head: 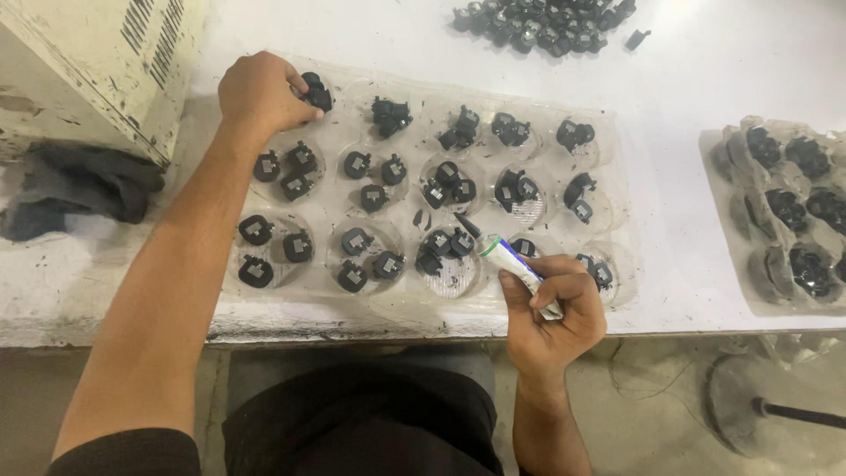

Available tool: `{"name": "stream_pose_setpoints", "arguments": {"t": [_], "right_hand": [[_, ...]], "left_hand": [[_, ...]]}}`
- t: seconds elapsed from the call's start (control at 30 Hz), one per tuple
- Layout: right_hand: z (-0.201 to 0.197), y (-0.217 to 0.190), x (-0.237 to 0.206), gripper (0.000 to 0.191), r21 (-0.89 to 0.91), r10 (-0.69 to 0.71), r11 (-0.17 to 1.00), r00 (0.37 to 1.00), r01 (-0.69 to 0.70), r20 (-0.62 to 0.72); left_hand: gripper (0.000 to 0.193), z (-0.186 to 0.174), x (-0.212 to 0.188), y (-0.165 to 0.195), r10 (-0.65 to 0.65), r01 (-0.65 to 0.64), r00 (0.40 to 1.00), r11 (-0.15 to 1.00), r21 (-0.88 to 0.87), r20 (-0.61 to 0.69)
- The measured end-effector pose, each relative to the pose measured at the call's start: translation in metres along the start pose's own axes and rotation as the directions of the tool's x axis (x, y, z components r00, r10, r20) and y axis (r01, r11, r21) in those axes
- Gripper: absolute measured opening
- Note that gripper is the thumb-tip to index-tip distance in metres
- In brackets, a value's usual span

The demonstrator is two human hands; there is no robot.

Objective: The person picks small black plastic components one at a time from a molded tray and squeezes adhesive from a tube onto each one, placing the treated component back into the tray. Midway, the person uses a gray cloth to wipe the tube's nozzle before resuming applying adhesive to more components.

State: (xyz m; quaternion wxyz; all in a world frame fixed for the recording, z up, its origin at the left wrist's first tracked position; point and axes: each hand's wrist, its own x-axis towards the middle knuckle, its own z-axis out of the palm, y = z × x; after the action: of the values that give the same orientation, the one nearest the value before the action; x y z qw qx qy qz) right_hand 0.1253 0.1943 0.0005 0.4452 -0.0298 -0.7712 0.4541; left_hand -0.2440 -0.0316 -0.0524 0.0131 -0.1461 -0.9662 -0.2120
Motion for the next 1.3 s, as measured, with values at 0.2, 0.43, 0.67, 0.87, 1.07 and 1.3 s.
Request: {"name": "stream_pose_setpoints", "arguments": {"t": [0.2, 0.43, 0.67, 0.87, 1.07, 1.3], "right_hand": [[0.0, -0.007, 0.0, 0.037, 0.09, 0.022, 0.996, 1.0, -0.023, 0.01], [0.003, -0.007, -0.002, 0.036, 0.063, 0.019, 0.998, 0.998, -0.014, -0.066], [0.023, -0.003, 0.007, 0.034, 0.482, 0.201, 0.864, 0.977, -0.145, -0.065], [0.038, -0.013, -0.005, 0.042, 0.166, 0.067, 0.984, 0.998, -0.063, -0.019], [0.045, -0.025, -0.01, 0.045, 0.054, -0.01, 0.999, 1.0, 0.009, 0.01], [0.04, -0.031, -0.018, 0.04, 0.078, -0.121, 0.99, 0.99, 0.116, 0.067]], "left_hand": [[0.03, -0.002, 0.016, 0.005, 0.055, -0.053, 0.998, 0.983, 0.175, -0.007], [0.035, -0.03, -0.016, 0.008, 0.294, -0.272, 0.922, 0.955, 0.117, -0.253], [0.046, -0.071, -0.121, 0.046, -0.122, 0.111, 0.99, 0.342, -0.933, 0.073], [0.039, -0.066, -0.225, 0.077, 0.143, -0.001, 0.99, -0.114, -0.993, -0.018], [0.033, -0.07, -0.255, 0.092, 0.015, -0.164, 0.986, 0.261, -0.951, -0.166], [0.047, -0.078, -0.258, 0.104, 0.066, -0.167, 0.986, 0.25, -0.954, -0.156]]}}
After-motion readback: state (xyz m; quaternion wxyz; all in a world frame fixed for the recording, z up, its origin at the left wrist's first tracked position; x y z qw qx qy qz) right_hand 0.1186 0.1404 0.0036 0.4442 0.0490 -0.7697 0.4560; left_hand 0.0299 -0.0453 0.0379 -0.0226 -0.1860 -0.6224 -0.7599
